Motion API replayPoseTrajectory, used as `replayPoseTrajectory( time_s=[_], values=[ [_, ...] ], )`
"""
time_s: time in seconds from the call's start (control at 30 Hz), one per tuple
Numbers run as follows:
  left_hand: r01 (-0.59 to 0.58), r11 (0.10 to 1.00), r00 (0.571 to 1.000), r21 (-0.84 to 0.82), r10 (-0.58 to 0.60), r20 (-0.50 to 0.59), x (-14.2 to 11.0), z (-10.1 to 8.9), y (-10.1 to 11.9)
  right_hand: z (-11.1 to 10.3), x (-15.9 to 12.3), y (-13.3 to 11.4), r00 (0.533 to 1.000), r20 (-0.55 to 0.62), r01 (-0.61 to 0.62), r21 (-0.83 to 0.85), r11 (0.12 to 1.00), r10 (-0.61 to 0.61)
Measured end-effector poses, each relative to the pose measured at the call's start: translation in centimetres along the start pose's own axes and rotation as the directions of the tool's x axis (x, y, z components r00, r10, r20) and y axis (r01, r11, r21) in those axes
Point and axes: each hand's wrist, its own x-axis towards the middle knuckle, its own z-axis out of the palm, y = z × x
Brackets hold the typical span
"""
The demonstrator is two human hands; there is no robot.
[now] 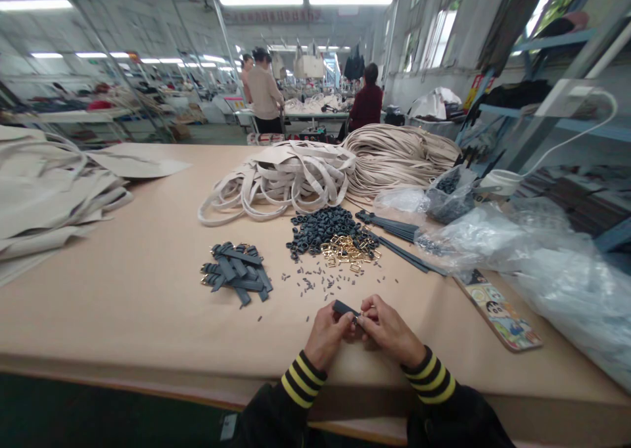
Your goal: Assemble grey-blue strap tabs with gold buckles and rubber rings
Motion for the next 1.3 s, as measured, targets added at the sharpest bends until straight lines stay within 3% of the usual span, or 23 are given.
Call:
replayPoseTrajectory(
  time_s=[0.13, 0.3, 0.53, 0.63, 0.73, 0.83, 0.93, 1.07, 1.3],
  values=[
    [-0.027, 1.000, 1.000, 0.000, 0.027, -0.007, -0.1, 0.0, -0.2, -0.8, 0.0, -0.3, 0.991, 0.108, -0.093, 0.183, 0.979, 0.074],
    [-0.041, 0.999, 0.999, 0.000, 0.041, -0.019, -0.2, 0.1, -0.3, -0.9, 0.1, -0.2, 0.982, 0.156, -0.137, 0.239, 0.961, 0.102],
    [-0.061, 0.976, 0.996, 0.210, 0.073, -0.050, -0.8, 0.5, 0.2, 0.4, 0.5, -0.3, 0.996, 0.056, -0.075, 0.165, 0.984, 0.066],
    [-0.103, 0.930, 0.977, 0.354, 0.160, -0.137, -1.2, 0.7, 0.4, 0.4, 0.5, -0.7, 0.998, 0.039, -0.049, 0.134, 0.990, 0.044],
    [-0.153, 0.910, 0.966, 0.386, 0.219, -0.135, -1.4, 0.7, 0.6, 0.2, 0.5, -0.6, 0.998, 0.055, -0.047, 0.099, 0.994, 0.042],
    [-0.141, 0.959, 0.988, 0.247, 0.153, -0.028, -1.5, 0.3, 1.1, 0.0, 0.7, -0.1, 0.999, 0.029, -0.026, 0.067, 0.997, 0.024],
    [0.009, 0.999, 0.996, -0.042, -0.005, 0.091, -1.3, -0.2, 1.6, -0.2, 0.8, 0.4, 0.999, 0.001, 0.037, 0.017, 0.999, -0.037],
    [0.219, 0.899, 0.963, -0.378, -0.138, 0.229, -1.2, -0.6, 1.6, -0.2, 0.8, 0.3, 0.997, 0.028, 0.077, 0.007, 0.997, -0.078],
    [0.437, 0.771, 0.880, -0.463, -0.260, 0.398, -1.5, -0.4, 1.0, -0.4, 0.7, -0.3, 0.988, 0.139, 0.081, -0.065, 0.995, -0.071]
  ],
)
